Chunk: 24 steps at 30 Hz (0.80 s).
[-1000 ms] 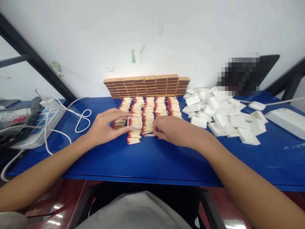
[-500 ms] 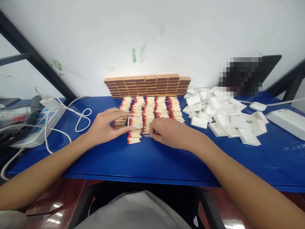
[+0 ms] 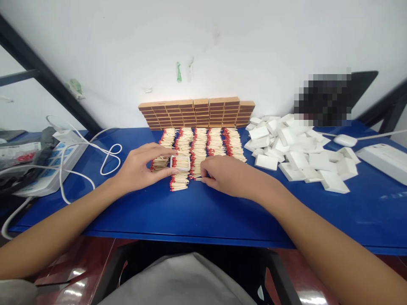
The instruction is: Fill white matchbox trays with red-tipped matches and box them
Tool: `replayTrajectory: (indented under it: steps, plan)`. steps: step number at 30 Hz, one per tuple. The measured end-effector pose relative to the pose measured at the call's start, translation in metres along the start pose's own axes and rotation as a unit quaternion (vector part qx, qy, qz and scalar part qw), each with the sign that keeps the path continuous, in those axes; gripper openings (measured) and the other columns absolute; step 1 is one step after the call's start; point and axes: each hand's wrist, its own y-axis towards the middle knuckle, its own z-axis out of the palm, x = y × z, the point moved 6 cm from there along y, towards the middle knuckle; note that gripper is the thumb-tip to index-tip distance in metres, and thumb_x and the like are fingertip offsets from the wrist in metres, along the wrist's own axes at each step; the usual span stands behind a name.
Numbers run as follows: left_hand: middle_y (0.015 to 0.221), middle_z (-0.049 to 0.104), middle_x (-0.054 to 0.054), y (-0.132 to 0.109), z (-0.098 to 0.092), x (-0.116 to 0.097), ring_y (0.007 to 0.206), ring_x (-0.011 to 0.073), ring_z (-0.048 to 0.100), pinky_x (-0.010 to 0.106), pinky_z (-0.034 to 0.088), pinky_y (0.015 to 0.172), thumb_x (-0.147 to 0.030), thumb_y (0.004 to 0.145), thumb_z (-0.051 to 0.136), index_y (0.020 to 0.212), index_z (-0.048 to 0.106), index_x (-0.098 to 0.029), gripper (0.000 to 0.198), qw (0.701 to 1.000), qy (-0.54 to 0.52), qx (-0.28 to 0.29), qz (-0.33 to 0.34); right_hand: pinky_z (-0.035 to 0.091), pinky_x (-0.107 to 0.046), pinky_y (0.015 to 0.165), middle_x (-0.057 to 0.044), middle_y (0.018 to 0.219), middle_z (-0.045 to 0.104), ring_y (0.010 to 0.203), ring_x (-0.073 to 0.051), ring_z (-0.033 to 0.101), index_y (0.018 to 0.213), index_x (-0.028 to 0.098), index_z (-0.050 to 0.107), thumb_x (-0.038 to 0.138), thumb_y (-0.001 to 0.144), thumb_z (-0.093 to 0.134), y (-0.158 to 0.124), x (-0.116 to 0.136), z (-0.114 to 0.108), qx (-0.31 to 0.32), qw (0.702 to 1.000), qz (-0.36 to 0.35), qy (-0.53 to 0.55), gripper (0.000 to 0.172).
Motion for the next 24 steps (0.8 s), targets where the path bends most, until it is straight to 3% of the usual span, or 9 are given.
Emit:
replayTrajectory:
  steps: [9,16,24]
  plan:
    - [0.11,0.081,0.008,-0.001,0.002,0.002,0.098,0.0215,0.076,0.036,0.059,0.094,-0.049,0.091,0.081,0.121,0.076,-0.02,0.042,1.0,-0.004,0.009,-0.004,0.037,-0.03,0.067,-0.005,0.091,0.07,0.076,-0.018,0.058,0.091,0.021,0.067,0.029,0.099,0.056,-0.003,0.005,-0.006,-0.007,0.997,-0.031,0.064,0.016]
    - [0.106,0.082,0.008,-0.002,0.003,0.0,0.098,0.0221,0.077,0.037,0.059,0.094,-0.053,0.087,0.084,0.121,0.076,-0.02,0.048,1.0,-0.022,0.011,-0.005,0.037,-0.029,0.067,-0.001,0.074,0.062,0.07,-0.017,0.055,0.094,0.022,0.067,0.035,0.102,0.057,-0.004,0.016,-0.023,-0.121,0.981,-0.072,0.133,0.019]
    - [0.105,0.082,0.007,-0.002,0.005,-0.005,0.098,0.0212,0.077,0.034,0.06,0.093,-0.053,0.085,0.085,0.118,0.076,-0.021,0.047,0.999,-0.033,-0.008,0.018,0.039,-0.029,0.069,-0.002,0.082,0.064,0.073,-0.016,0.055,0.095,0.021,0.066,0.027,0.1,0.059,0.0,0.02,-0.015,-0.207,0.966,-0.089,0.125,0.01]
